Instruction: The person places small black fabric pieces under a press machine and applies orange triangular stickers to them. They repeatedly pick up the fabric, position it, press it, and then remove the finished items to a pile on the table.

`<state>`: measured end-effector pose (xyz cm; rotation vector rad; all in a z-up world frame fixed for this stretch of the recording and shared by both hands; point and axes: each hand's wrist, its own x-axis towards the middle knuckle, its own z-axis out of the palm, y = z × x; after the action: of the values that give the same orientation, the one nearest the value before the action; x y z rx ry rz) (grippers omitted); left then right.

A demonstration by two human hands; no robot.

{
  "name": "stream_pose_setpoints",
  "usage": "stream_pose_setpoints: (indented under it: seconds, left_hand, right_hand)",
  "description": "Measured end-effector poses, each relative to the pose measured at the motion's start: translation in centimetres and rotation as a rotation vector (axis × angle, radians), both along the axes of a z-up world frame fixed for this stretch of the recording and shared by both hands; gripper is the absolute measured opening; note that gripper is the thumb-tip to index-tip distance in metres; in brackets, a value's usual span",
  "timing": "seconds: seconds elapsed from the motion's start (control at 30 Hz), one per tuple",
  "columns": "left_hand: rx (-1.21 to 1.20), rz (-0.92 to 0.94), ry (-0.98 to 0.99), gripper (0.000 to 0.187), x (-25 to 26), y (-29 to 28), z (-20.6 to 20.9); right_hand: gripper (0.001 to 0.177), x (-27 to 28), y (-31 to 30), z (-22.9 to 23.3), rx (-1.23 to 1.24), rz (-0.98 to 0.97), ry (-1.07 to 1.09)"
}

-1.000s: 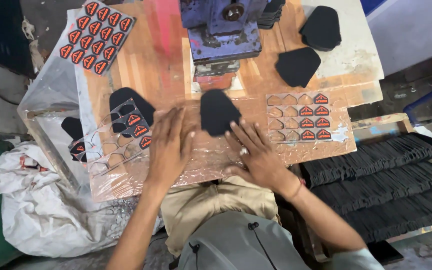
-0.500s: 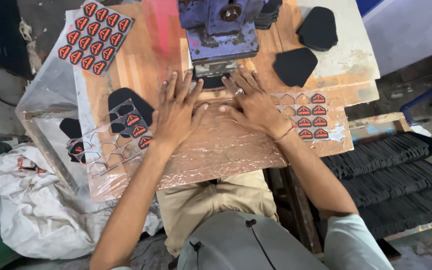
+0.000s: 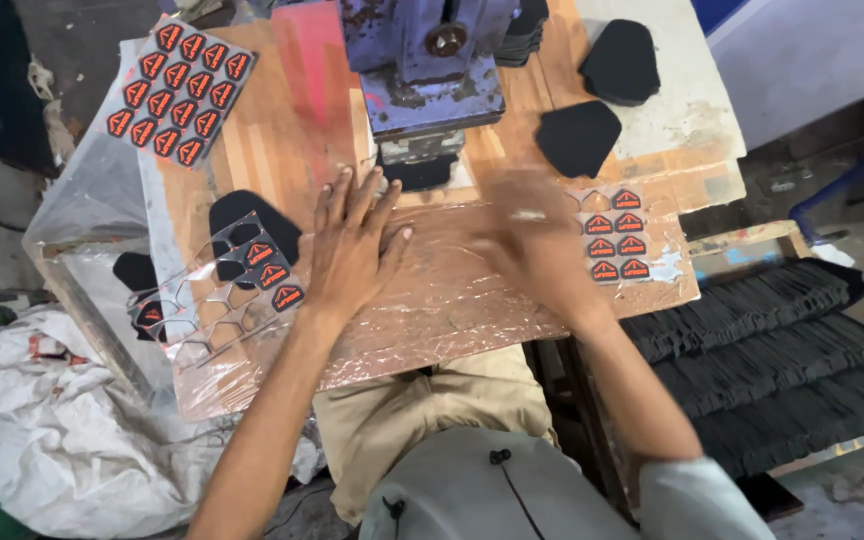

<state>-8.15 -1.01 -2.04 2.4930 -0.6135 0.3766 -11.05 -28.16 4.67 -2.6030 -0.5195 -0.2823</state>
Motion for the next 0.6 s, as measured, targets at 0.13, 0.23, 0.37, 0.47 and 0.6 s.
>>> stream_pose_setpoints:
  seconds: [0.13, 0.23, 0.37, 0.47, 0.6]
  left_hand:
    - [-0.003, -0.008, -0.016, 0.059, -0.1, 0.3, -0.1]
    - [-0.001, -0.039, -0.010, 0.060, 0.2, 0.1, 0.1]
    - [-0.002, -0.019, -0.008, 0.059, 0.1, 0.2, -0.2]
    - [0.006, -0.026, -0.020, 0.059, 0.1, 0.2, -0.2]
    - [0.003, -0.047, -0.023, 0.061, -0.1, 0.5, -0.5]
  right_hand:
    - [0.103, -4.5, -13.9, -4.2, -0.317, -0.425, -0.396]
    - [0.043, -7.4, -20.3, -3.6, 0.311, -0.772, 0.365]
    - [0.012, -8.5, -18.2, -0.2, 0.328, -0.506, 0.031]
    - [0.008, -8.7, -12.3, 4.4, 0.262, -0.465, 0.016]
    - [0.006, -8.6, -6.0, 7.9, 0.550, -0.348, 0.101]
